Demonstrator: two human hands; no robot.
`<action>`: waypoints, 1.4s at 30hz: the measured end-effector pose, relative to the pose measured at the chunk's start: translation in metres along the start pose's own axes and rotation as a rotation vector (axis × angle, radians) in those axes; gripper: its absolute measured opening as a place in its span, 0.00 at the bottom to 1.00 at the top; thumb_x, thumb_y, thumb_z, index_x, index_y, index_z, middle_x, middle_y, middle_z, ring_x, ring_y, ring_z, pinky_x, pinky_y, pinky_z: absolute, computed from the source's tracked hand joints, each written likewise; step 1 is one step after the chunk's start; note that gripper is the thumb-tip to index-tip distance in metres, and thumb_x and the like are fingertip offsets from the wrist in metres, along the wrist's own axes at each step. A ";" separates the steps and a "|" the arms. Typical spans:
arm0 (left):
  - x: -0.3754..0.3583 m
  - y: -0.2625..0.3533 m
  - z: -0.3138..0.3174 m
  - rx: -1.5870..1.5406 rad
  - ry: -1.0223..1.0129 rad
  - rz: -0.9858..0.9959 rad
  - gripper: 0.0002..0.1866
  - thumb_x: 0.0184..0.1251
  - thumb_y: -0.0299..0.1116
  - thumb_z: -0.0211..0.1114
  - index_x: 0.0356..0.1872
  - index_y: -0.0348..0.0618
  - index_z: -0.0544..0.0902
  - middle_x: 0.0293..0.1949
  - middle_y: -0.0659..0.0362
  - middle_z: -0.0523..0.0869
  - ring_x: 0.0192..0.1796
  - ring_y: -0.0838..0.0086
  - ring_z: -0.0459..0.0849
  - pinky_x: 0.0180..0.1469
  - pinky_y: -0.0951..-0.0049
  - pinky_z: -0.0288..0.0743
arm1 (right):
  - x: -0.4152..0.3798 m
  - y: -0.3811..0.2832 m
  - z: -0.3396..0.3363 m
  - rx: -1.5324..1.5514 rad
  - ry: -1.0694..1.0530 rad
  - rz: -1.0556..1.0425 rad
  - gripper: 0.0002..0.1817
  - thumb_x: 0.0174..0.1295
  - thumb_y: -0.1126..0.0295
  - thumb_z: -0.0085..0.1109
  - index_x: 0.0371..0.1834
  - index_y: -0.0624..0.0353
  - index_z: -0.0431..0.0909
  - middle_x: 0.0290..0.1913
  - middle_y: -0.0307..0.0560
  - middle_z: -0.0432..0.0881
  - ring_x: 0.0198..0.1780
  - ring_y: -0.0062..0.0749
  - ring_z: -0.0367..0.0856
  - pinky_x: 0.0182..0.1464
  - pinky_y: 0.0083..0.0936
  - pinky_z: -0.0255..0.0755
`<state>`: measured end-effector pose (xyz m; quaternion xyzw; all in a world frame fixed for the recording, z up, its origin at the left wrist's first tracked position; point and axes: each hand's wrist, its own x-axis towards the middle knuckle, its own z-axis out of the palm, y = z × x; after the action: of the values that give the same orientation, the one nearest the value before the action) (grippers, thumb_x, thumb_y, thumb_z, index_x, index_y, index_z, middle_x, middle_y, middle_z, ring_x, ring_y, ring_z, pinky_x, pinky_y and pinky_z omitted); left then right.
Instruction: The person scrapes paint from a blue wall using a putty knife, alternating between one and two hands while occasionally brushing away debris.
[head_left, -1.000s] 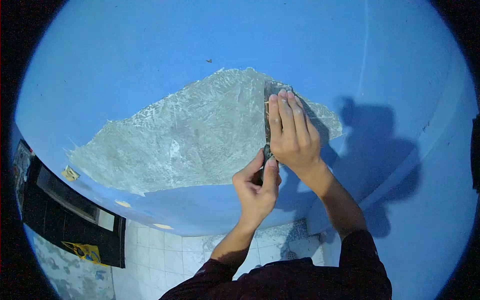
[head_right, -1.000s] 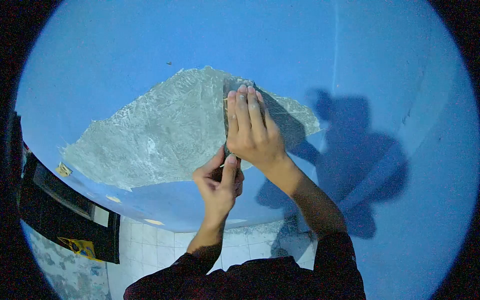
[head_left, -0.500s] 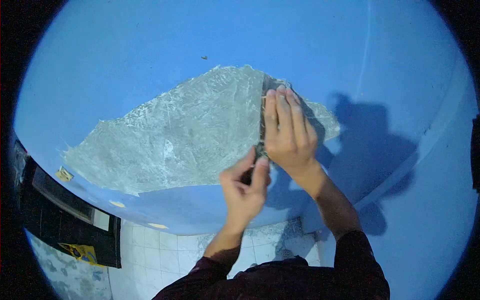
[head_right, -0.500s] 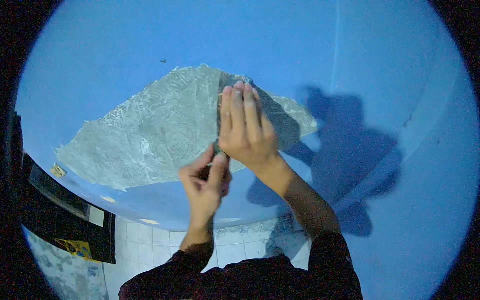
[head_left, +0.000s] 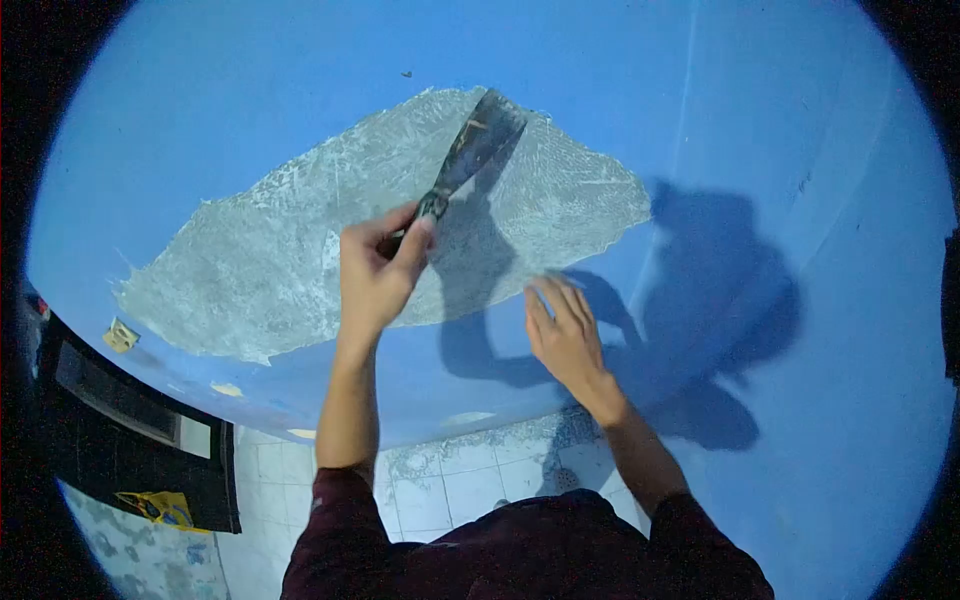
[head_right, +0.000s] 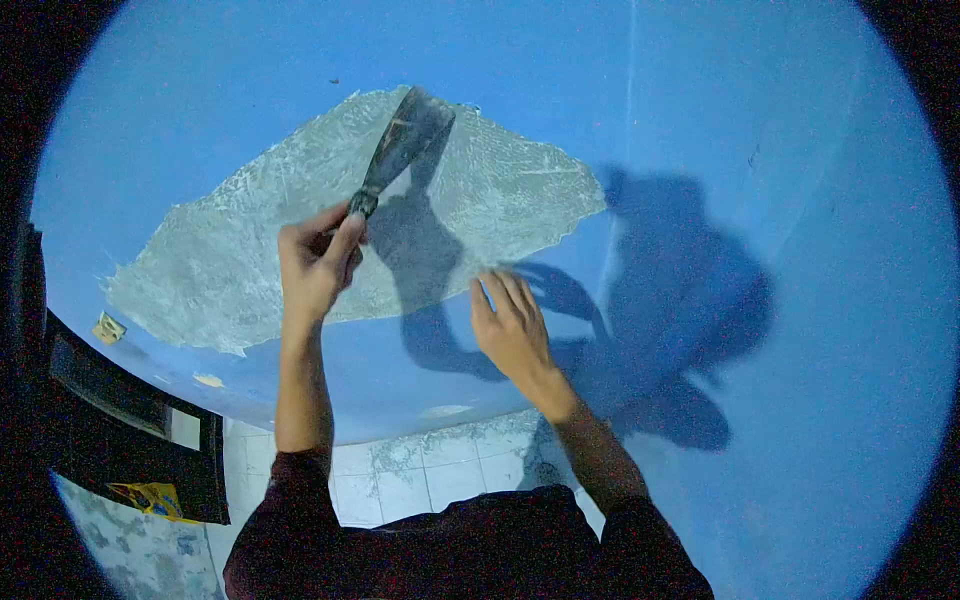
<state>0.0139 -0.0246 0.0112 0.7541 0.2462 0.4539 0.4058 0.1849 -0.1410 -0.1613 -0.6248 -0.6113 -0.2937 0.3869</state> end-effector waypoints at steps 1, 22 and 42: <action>0.005 0.004 -0.003 0.061 -0.039 0.011 0.13 0.71 0.30 0.66 0.47 0.27 0.87 0.23 0.65 0.81 0.23 0.88 0.72 0.24 0.81 0.62 | -0.024 -0.004 0.007 0.008 -0.057 0.046 0.15 0.62 0.75 0.63 0.53 0.66 0.83 0.55 0.53 0.82 0.58 0.48 0.81 0.59 0.44 0.77; -0.033 -0.029 0.032 0.054 -0.108 0.055 0.12 0.72 0.30 0.63 0.49 0.32 0.85 0.23 0.63 0.80 0.25 0.83 0.74 0.28 0.75 0.68 | -0.108 -0.045 -0.028 0.229 -0.423 0.545 0.26 0.71 0.79 0.51 0.73 0.57 0.70 0.49 0.53 0.82 0.38 0.47 0.85 0.47 0.40 0.82; -0.058 0.011 0.121 0.216 0.081 0.165 0.10 0.74 0.28 0.58 0.39 0.28 0.82 0.22 0.49 0.81 0.25 0.75 0.74 0.30 0.69 0.70 | 0.114 0.030 -0.038 -0.428 0.277 -0.013 0.24 0.63 0.72 0.55 0.62 0.70 0.74 0.62 0.56 0.78 0.64 0.44 0.78 0.63 0.33 0.76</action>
<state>0.0934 -0.1207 -0.0390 0.7921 0.2472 0.4866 0.2732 0.2276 -0.1107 -0.0488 -0.6424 -0.4804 -0.5016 0.3239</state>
